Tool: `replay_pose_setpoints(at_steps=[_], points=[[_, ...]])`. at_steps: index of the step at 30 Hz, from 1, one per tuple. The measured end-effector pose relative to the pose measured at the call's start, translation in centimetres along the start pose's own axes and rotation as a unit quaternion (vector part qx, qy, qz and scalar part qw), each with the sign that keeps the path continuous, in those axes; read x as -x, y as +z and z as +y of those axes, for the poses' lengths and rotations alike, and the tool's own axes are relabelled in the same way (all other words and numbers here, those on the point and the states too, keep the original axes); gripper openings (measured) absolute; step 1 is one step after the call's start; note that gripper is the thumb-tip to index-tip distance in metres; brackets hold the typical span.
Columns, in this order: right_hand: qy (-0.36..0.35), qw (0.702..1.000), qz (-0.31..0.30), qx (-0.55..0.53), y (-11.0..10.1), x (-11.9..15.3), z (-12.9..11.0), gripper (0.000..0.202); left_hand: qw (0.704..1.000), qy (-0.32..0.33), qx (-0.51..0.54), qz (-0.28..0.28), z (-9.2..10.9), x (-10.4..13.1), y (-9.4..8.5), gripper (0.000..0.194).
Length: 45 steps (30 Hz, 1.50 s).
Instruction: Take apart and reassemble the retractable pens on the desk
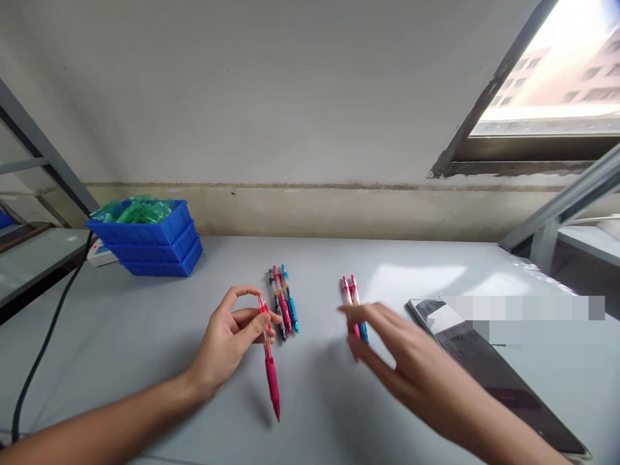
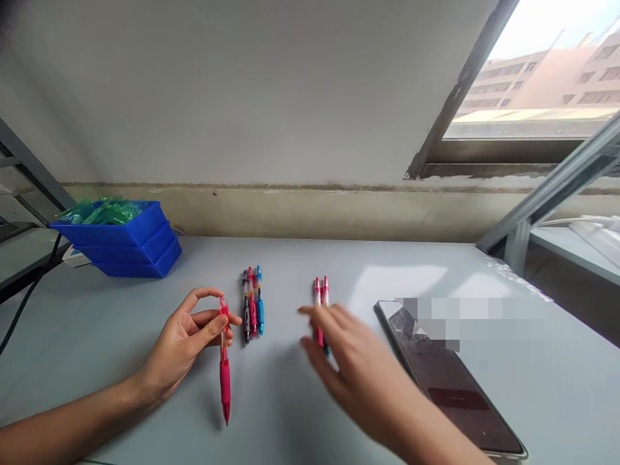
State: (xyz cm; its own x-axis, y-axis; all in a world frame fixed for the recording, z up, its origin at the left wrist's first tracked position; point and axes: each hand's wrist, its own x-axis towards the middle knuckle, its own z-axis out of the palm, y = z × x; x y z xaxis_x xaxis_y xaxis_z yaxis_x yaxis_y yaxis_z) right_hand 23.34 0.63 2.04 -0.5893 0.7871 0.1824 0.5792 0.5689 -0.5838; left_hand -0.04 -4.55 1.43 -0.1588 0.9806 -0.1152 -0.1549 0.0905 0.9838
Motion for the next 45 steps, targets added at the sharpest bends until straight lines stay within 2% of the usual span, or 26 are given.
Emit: replay_pose_setpoints(at_steps=[1,3,5,7,11,13,15,17,21,26,29,32,34,39,42,45], points=[[0.005,0.995,0.060,0.082,-0.5,-0.3,1.0,0.031,1.000,0.000,0.000,0.002,0.0,0.0,0.0,0.032],[0.056,0.970,0.133,0.196,-1.3,-1.0,3.2,0.035,1.000,0.003,0.003,0.005,0.0,0.0,-0.1,0.032],[0.133,0.947,0.157,0.248,-1.7,-1.4,5.1,0.036,1.000,0.003,0.005,0.006,0.1,0.0,-0.1,0.031],[0.155,0.943,0.150,0.253,-1.9,-1.6,6.1,0.034,1.000,0.001,0.005,0.001,0.1,0.1,-0.1,0.031],[0.140,0.937,0.166,0.272,-1.8,-1.6,4.8,0.038,1.000,-0.007,0.005,-0.001,0.1,0.2,-0.2,0.037],[0.054,0.950,0.185,0.246,-1.3,-1.5,3.3,0.035,1.000,-0.008,0.009,0.004,0.0,0.1,-0.2,0.034],[-0.042,0.976,0.155,0.149,-0.5,-1.3,1.7,0.026,1.000,-0.005,0.017,0.007,-0.1,-0.1,-0.1,0.030],[-0.111,0.981,0.118,0.104,0.4,-1.0,0.5,0.018,1.000,-0.004,0.024,0.014,-0.1,-0.2,-0.1,0.029],[-0.177,0.980,0.069,0.062,1.7,-0.4,-0.6,0.017,0.999,0.002,0.023,0.025,-0.2,-0.3,-0.3,0.029],[-0.200,0.977,0.041,0.059,1.8,-0.1,-1.0,0.019,1.000,0.018,-0.007,0.018,0.0,-0.3,-0.5,0.026],[-0.212,0.974,0.035,0.073,1.8,-0.1,-1.2,0.021,0.997,0.033,-0.061,0.024,0.5,-1.2,-0.7,0.028],[-0.228,0.966,0.020,0.117,1.9,0.0,-1.1,0.026,0.988,0.058,-0.144,0.020,1.1,-3.4,-1.1,0.028],[-0.228,0.958,0.005,0.175,1.9,0.0,-0.8,0.028,0.985,0.063,-0.161,0.021,1.3,-5.4,-1.3,0.029],[-0.188,0.937,-0.036,0.292,1.3,0.2,-0.2,0.044,0.973,0.083,-0.210,0.047,0.3,-9.5,-1.6,0.033],[-0.191,0.928,-0.056,0.316,1.0,0.2,-0.1,0.046,0.967,0.094,-0.230,0.048,-0.3,-9.7,-1.4,0.034],[-0.206,0.920,-0.068,0.325,1.0,0.1,0.1,0.040,0.965,0.093,-0.244,0.035,-0.3,-8.6,-1.2,0.034]])
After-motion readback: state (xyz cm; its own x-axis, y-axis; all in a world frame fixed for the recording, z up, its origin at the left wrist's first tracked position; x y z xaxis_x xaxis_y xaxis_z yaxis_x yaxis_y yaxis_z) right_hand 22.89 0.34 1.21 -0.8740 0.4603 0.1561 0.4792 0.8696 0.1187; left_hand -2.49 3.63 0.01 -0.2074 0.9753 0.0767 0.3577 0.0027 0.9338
